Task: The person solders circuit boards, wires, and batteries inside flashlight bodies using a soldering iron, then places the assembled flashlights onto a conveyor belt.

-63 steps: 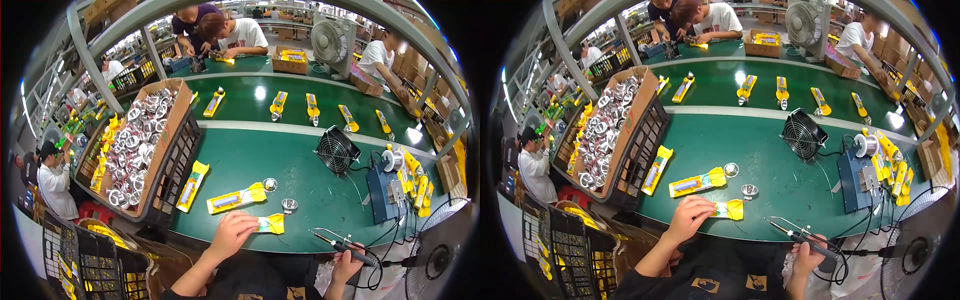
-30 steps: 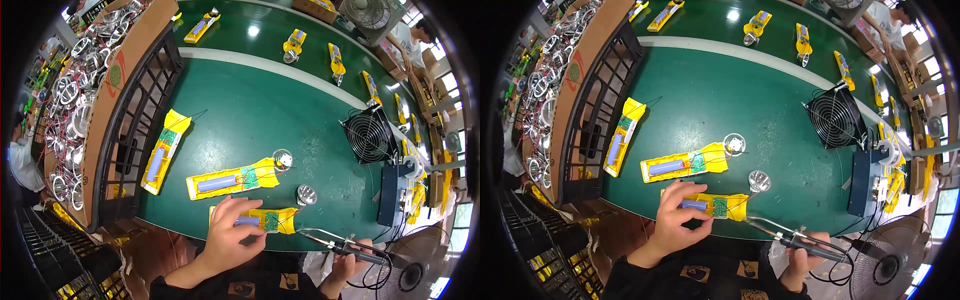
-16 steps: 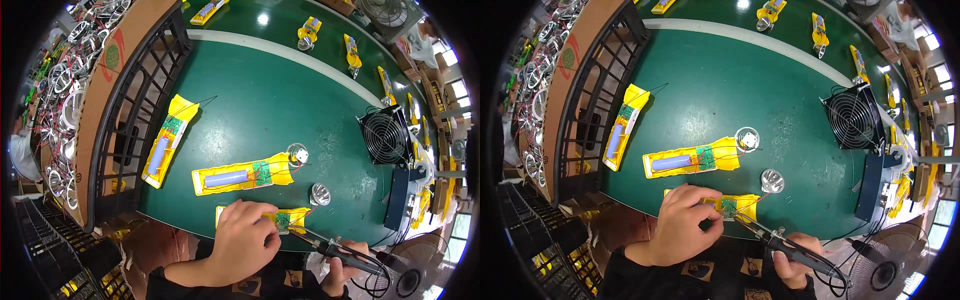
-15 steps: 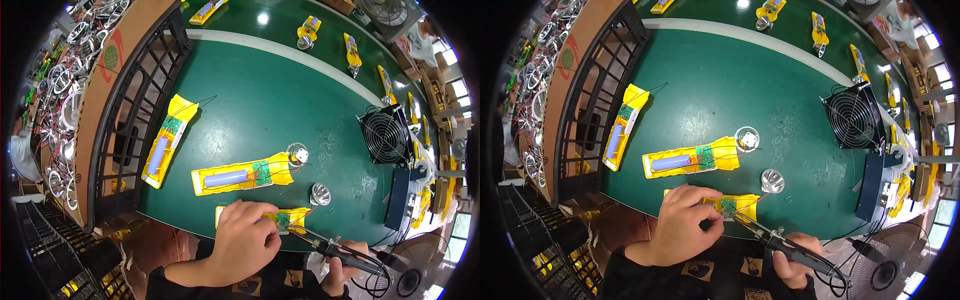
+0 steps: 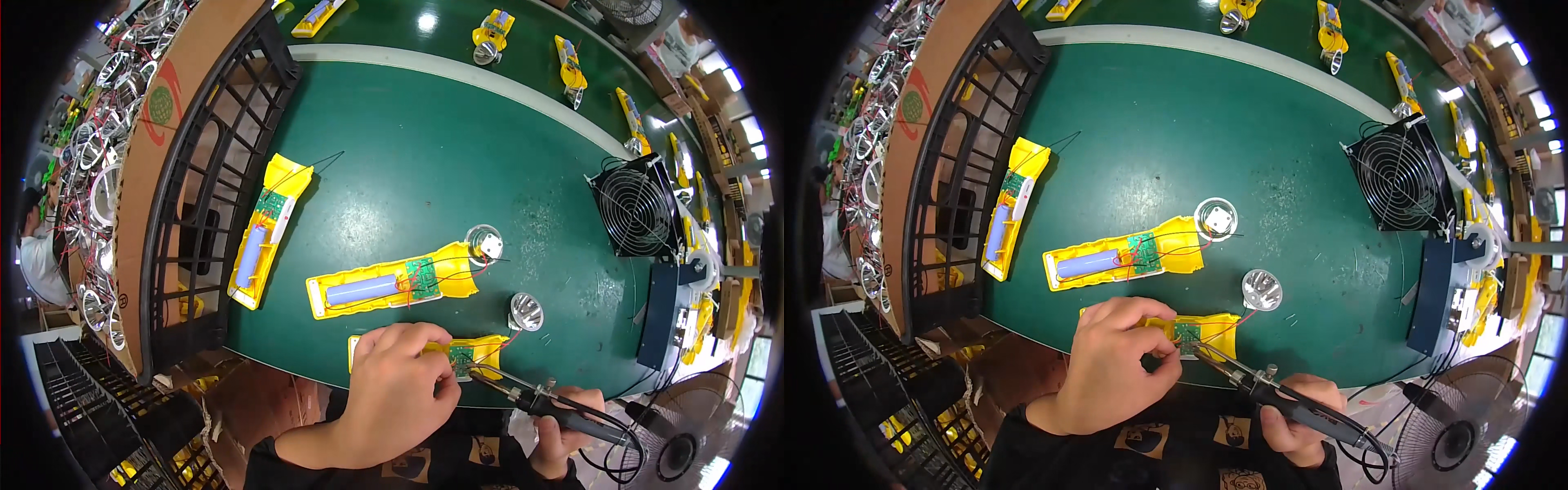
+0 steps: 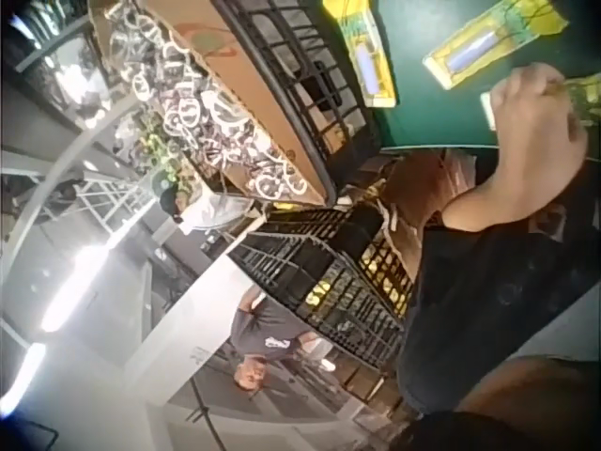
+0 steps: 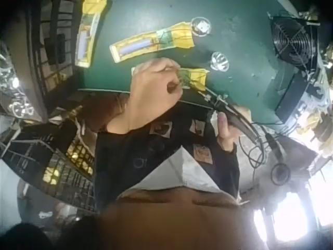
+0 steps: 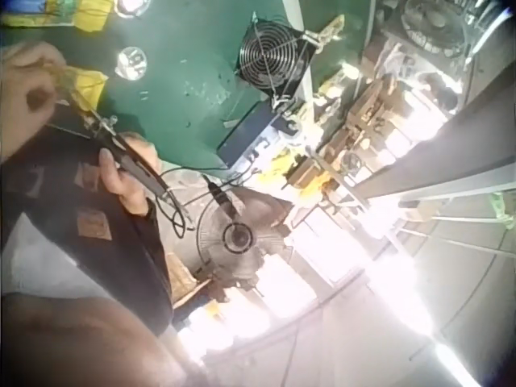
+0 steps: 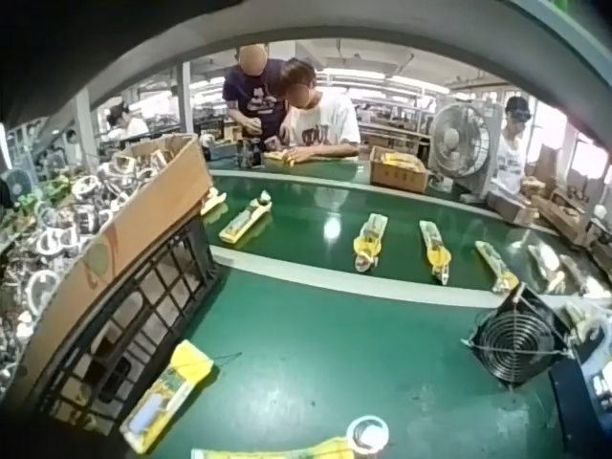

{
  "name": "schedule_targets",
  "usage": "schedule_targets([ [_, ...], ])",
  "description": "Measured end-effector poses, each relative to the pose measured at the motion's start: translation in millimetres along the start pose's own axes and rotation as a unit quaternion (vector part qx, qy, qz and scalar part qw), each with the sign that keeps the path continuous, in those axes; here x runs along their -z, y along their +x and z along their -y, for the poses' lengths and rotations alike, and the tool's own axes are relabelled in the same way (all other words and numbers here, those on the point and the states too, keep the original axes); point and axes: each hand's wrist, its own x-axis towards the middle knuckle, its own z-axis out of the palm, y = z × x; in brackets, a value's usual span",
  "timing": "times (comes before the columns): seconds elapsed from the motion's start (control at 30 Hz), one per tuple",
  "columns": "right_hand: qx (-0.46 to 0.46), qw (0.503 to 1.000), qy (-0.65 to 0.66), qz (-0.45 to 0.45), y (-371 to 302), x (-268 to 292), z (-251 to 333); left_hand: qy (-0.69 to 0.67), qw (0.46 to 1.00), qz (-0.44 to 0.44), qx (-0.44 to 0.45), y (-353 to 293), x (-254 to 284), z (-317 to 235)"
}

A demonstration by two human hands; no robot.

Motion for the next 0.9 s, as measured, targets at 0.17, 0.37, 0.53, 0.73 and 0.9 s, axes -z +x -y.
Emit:
schedule_targets([
  [0.17,-0.011,1.0,0.008,-0.001,0.0,-1.9,-0.5,0.004,1.0,-0.008,-0.004,0.4,0.5,-0.5],
  [0.37,0.001,1.0,0.008,0.006,-0.4,-2.1,-0.5,0.008,1.0,-0.019,-0.006,1.2,-1.0,-0.6],
  [0.53,0.011,1.0,0.019,-0.021,-2.9,-3.6,-1.9,0.004,1.0,-0.021,-0.012,1.6,-1.1,-0.6],
  [0.73,0.051,0.998,-0.023,0.001,-1.2,1.0,-2.0,0.004,1.0,-0.016,-0.007,1.2,-1.2,-1.5],
  [0.9,0.014,1.0,0.009,0.009,-1.9,-1.5,0.0,0.014,1.0,-0.007,-0.005,1.3,-1.3,-1.8],
])
